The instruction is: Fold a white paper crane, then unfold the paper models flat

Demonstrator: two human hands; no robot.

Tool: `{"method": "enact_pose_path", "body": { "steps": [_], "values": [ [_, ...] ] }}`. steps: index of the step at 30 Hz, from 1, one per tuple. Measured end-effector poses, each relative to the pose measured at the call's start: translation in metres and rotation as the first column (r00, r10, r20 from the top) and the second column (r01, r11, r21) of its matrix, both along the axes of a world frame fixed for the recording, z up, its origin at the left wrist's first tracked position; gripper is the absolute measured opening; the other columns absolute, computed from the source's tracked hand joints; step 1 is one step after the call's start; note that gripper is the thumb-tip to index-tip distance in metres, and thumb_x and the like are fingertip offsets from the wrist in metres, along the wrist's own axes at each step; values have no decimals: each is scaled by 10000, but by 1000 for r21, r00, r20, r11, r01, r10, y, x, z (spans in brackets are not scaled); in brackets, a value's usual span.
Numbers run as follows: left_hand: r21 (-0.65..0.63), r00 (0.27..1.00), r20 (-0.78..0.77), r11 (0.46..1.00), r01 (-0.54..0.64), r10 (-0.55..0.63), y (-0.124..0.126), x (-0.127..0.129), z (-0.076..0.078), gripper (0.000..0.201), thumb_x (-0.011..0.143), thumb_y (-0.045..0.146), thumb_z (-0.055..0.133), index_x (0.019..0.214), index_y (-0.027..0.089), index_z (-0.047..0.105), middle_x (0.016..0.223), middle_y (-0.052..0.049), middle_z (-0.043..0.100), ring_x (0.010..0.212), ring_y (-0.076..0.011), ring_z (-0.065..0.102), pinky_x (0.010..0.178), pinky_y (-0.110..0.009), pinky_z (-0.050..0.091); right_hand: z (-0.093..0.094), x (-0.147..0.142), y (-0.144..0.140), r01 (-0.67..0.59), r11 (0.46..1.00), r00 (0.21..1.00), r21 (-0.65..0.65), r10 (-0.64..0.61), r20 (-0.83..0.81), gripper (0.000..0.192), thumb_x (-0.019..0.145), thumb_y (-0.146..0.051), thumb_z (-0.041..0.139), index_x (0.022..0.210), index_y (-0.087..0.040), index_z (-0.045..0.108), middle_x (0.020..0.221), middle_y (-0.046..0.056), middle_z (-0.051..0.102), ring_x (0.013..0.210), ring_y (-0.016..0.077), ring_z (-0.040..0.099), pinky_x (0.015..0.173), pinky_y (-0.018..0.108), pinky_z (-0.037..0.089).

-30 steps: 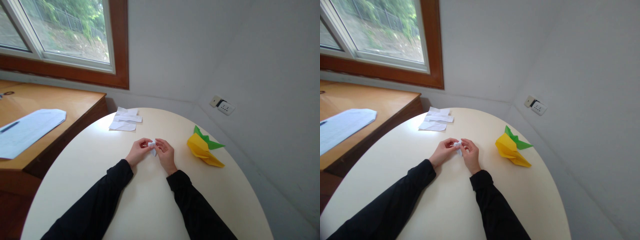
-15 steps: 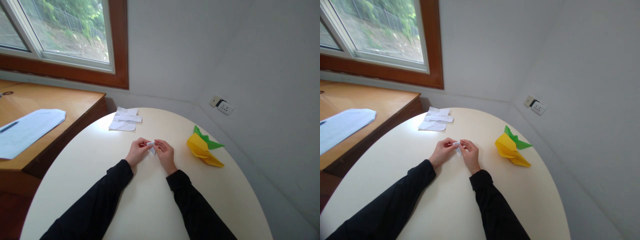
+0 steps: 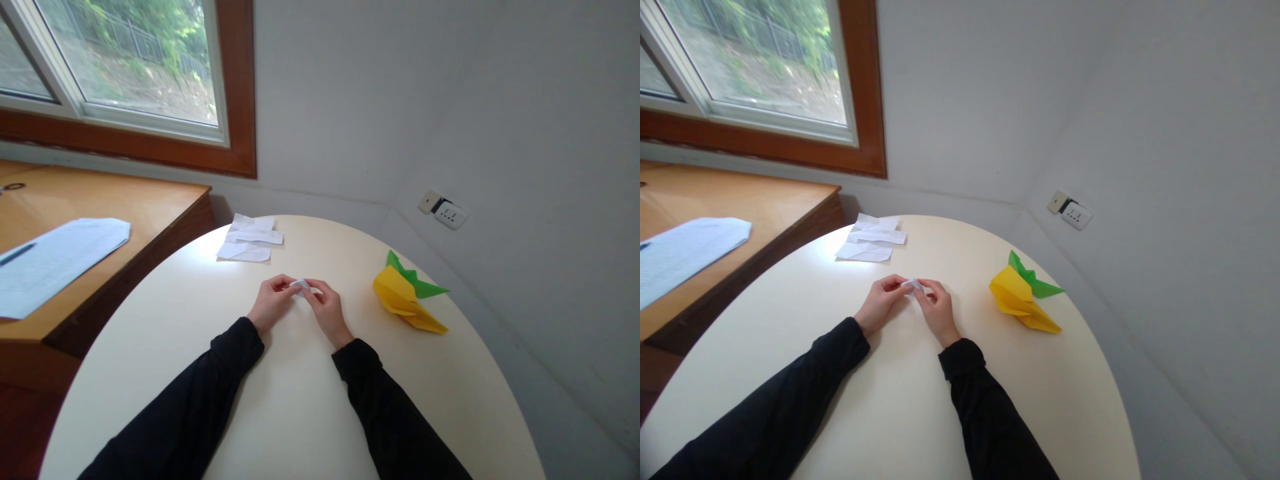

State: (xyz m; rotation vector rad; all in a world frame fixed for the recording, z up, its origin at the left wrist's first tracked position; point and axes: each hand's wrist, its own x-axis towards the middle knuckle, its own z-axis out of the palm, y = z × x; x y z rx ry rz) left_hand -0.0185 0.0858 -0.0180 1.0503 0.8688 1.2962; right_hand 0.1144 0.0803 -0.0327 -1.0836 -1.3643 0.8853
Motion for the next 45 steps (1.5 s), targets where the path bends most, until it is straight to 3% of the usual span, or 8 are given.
{"method": "enact_pose_path", "body": {
  "steps": [11, 23, 28, 33, 38, 45],
  "values": [
    [40, 994, -97, 998, -44, 48, 3, -1, -4, 256, 585, 345, 736, 711, 137, 655, 703, -28, 649, 668, -146, 564, 662, -266, 426, -3, -2, 1, -11, 1000, 997, -4, 10, -71, 189, 702, -344, 635, 738, -166, 583, 690, 8, 617, 659, 144, 583, 638, 269, 478],
    [53, 995, -91, 998, -23, 28, 2, 0, -1, 227, 613, 348, 717, 663, 142, 635, 649, -6, 622, 626, -123, 539, 633, -245, 400, -2, -1, 1, 1, 1000, 998, 7, -1, -55, 168, 691, -317, 639, 765, -167, 622, 727, 25, 653, 685, 161, 606, 668, 294, 501],
    [46, 995, -78, 997, -54, 58, 3, 0, -4, 230, 621, 354, 710, 645, 143, 622, 624, 2, 613, 598, -111, 524, 608, -237, 387, -2, 0, 0, 31, 999, 996, -10, -31, -84, 258, 717, -340, 626, 903, -162, 626, 770, 40, 650, 697, 164, 607, 665, 305, 503],
    [-10, 994, -11, 994, -106, 106, 6, -1, -7, 258, 608, 383, 715, 650, 150, 613, 603, 17, 589, 576, -99, 515, 601, -231, 387, 2, 0, -2, 3, 1000, 997, -25, -5, -73, 498, 650, -329, 703, 1109, -195, 565, 833, 32, 625, 672, 138, 589, 595, 257, 487],
    [-23, 993, 32, 994, -111, 111, 7, -2, -9, 286, 603, 374, 725, 743, 156, 604, 598, 31, 576, 563, -91, 521, 604, -228, 401, 1, 0, -2, 3, 1000, 1000, 8, -3, -6, 580, 571, -258, 760, 1116, -216, 566, 1019, 66, 618, 869, 178, 574, 663, 264, 479],
    [23, 999, 1, 999, -34, 34, 4, -1, -6, 407, 646, 346, 694, 995, 192, 551, 528, 76, 511, 526, -86, 497, 552, -206, 376, 1, -1, -2, 25, 1000, 999, 16, -24, -43, 535, 609, -259, 736, 1104, -193, 543, 939, 61, 623, 831, 179, 596, 634, 263, 470]
  ]
}}
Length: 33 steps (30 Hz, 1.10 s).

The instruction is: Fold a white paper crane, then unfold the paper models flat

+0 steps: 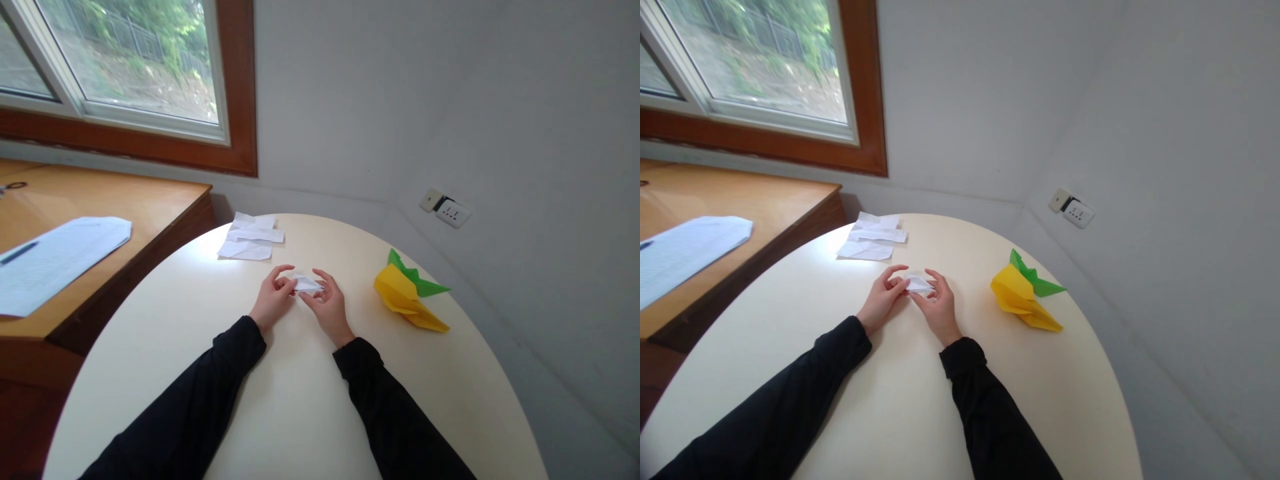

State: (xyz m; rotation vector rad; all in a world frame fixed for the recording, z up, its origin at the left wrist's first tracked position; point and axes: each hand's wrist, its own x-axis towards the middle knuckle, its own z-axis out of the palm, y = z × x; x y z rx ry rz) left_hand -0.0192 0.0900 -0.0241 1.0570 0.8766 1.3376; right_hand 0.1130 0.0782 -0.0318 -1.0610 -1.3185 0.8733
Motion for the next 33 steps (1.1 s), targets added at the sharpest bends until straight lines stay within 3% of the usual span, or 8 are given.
{"method": "enact_pose_path", "body": {
  "steps": [5, 19, 33],
  "values": [
    [26, 994, -80, 997, 73, -71, -1, 1, 3, 297, 666, 366, 668, 867, 152, 623, 556, 42, 532, 530, -87, 471, 544, -218, 362, 1, -1, -2, 2, 1000, 999, 15, -2, -41, 518, 642, -247, 706, 1114, -190, 500, 863, 41, 644, 756, 168, 619, 629, 272, 479],
    [108, 982, -187, 993, 50, -29, 2, 1, -1, 279, 669, 364, 666, 808, 122, 657, 816, -59, 659, 765, -173, 582, 738, -294, 435, 5, -2, -3, 19, 1000, 997, 23, -17, -76, 499, 678, -227, 669, 1124, -187, 451, 767, 21, 649, 740, 162, 623, 634, 275, 463],
    [68, 969, -243, 996, 58, -40, -2, 0, 6, 215, 659, 315, 627, 720, 117, 684, 657, -25, 648, 625, -135, 530, 638, -257, 397, 3, -1, -2, -18, 1000, 997, 20, 19, -69, 433, 683, -248, 665, 1081, -192, 503, 804, 36, 653, 732, 159, 624, 669, 294, 485]
  ]
}}
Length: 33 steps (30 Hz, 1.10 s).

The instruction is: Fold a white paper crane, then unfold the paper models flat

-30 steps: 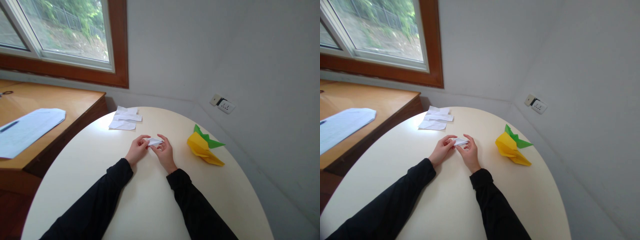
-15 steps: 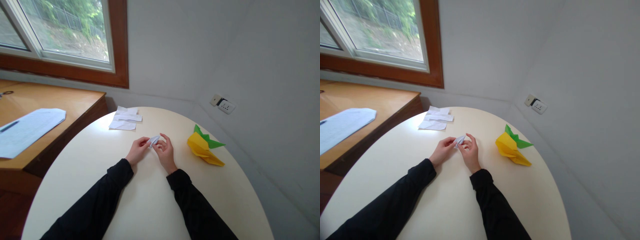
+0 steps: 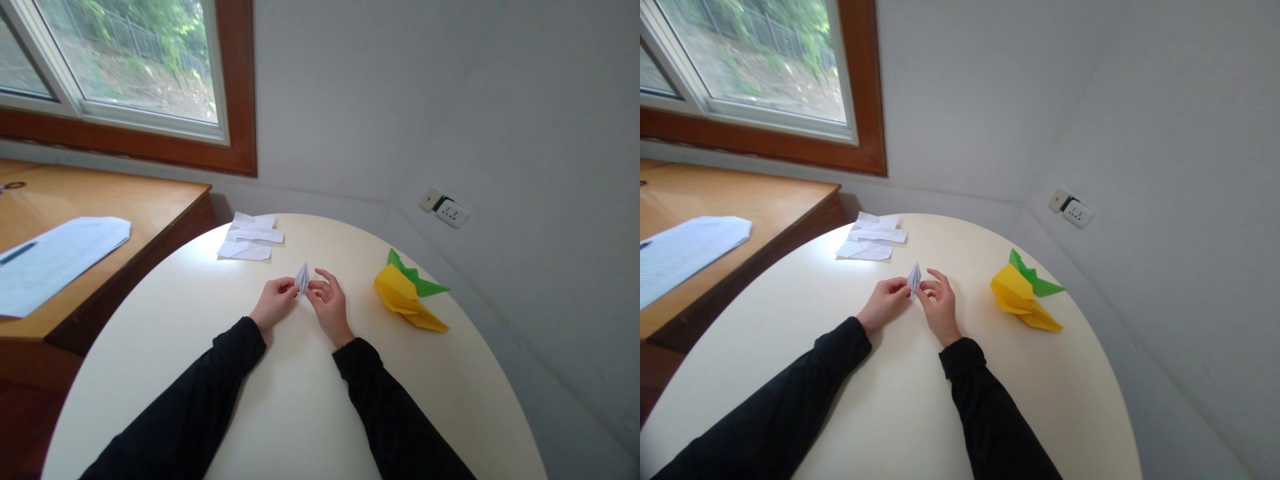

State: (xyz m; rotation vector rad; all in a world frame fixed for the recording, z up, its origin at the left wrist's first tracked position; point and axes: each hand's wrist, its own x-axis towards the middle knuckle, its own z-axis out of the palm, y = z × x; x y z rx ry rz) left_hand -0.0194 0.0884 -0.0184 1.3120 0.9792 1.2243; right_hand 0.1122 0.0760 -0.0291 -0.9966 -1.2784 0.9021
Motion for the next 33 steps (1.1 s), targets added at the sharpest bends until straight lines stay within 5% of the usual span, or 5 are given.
{"method": "enact_pose_path", "body": {
  "steps": [7, 14, 23, 33],
  "values": [
    [-38, 999, 51, 999, 14, -12, -1, 1, 1, 188, 621, 274, 645, 722, 118, 671, 669, -26, 647, 629, -131, 533, 645, -256, 405, 1, 1, 0, 19, 999, 998, 34, -21, 60, 348, 715, -261, 623, 1043, -188, 533, 809, 46, 657, 752, 180, 638, 657, 303, 486],
    [-25, 998, 50, 999, 42, -41, 0, 1, 0, 200, 626, 268, 645, 756, 123, 687, 705, -41, 666, 646, -142, 549, 665, -271, 416, -2, 3, 2, 86, 989, 985, 123, -104, 141, 222, 720, -243, 627, 930, -182, 587, 889, 63, 657, 860, 199, 634, 825, 374, 481],
    [3, 988, 61, 990, 139, -139, 0, 0, -1, 262, 675, 319, 643, 839, 123, 700, 800, -62, 688, 726, -166, 570, 725, -288, 423, -6, 0, 3, 88, 993, 991, 72, -95, 90, 223, 708, -261, 643, 907, -179, 584, 831, 53, 653, 793, 179, 635, 706, 316, 525],
    [6, 999, -5, 999, 45, -45, -2, 3, -1, 312, 642, 420, 680, 697, 118, 624, 618, -4, 584, 580, -114, 487, 566, -240, 369, -5, 0, 2, 78, 995, 993, 61, -83, 87, 197, 714, -251, 628, 895, -183, 590, 822, 57, 670, 809, 186, 648, 708, 320, 528]
  ]
}}
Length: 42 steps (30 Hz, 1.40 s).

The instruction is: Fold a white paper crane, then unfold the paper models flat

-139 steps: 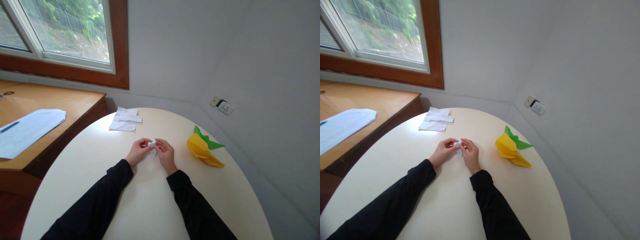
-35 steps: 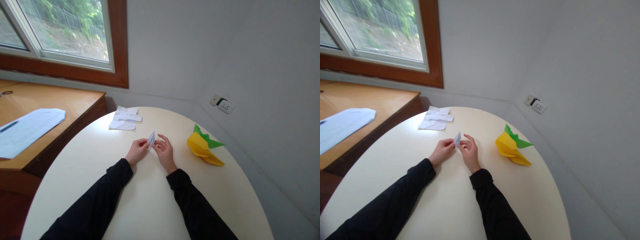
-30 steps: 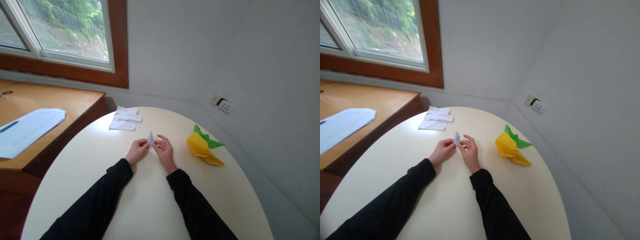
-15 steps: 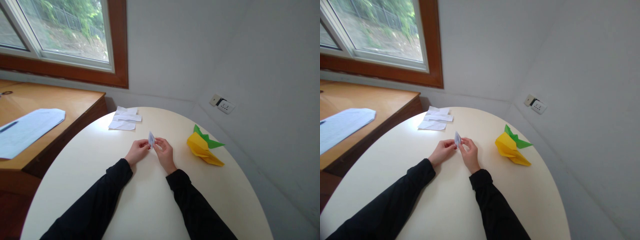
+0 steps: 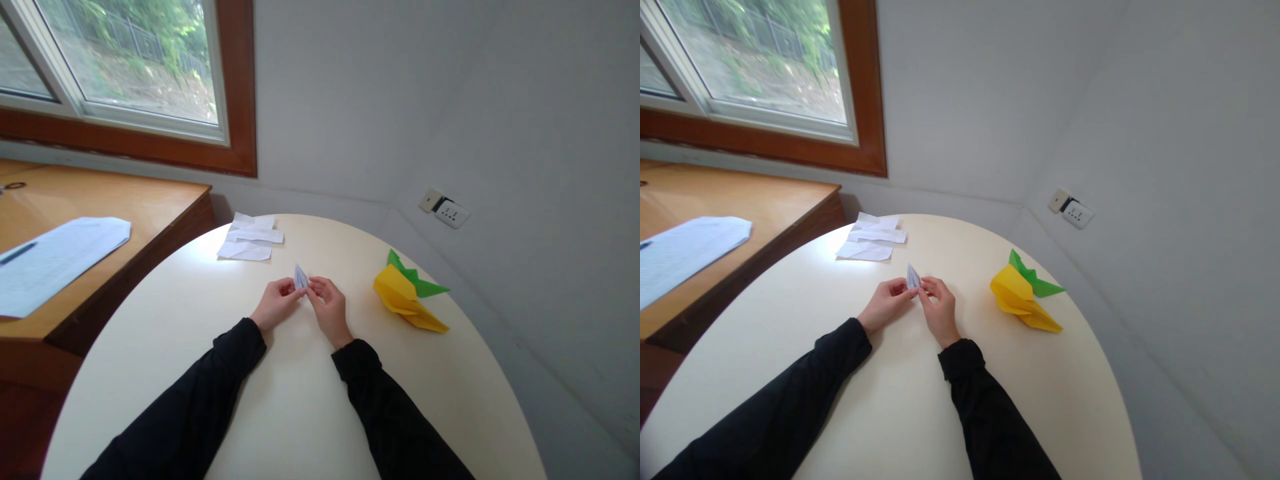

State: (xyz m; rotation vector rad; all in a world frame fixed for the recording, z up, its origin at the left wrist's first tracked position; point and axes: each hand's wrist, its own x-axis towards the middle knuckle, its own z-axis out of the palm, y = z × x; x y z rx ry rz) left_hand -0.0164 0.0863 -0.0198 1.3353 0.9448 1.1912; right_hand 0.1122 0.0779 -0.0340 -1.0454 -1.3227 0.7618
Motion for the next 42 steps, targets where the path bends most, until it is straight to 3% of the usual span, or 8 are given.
{"method": "enact_pose_path", "body": {
  "steps": [16, 28, 35, 42],
  "values": [
    [-2, 1000, 9, 1000, -10, 10, 3, -1, -3, 180, 668, 303, 616, 683, 124, 630, 650, -9, 611, 618, -130, 513, 628, -254, 381, 3, 1, -2, 43, 999, 998, 13, -44, 36, 181, 727, -251, 605, 890, -175, 580, 782, 39, 653, 757, 171, 638, 661, 297, 510],
    [-31, 996, 72, 999, -45, 47, 2, -2, -1, 283, 662, 405, 651, 725, 130, 641, 663, -12, 620, 640, -133, 528, 638, -252, 403, 9, -2, -7, -75, 997, 992, -18, 76, 96, 206, 732, -261, 614, 926, -201, 581, 733, 14, 666, 711, 179, 649, 636, 298, 497],
    [-46, 997, 73, 999, 7, -4, 1, -4, -1, 279, 675, 404, 645, 626, 135, 591, 579, 18, 545, 565, -97, 460, 560, -221, 344, 8, 0, -6, 10, 999, 991, 47, -16, 132, 169, 745, -243, 583, 905, -188, 572, 680, 5, 631, 657, 163, 613, 648, 301, 470],
    [-113, 989, 142, 992, 59, -43, 0, -4, -4, 282, 659, 394, 655, 592, 137, 561, 532, 35, 488, 513, -81, 410, 512, -218, 290, 10, 1, -9, 24, 998, 996, 54, -28, 86, 279, 788, -272, 523, 1051, -186, 559, 784, 25, 611, 744, 158, 586, 670, 293, 468]
  ]
}}
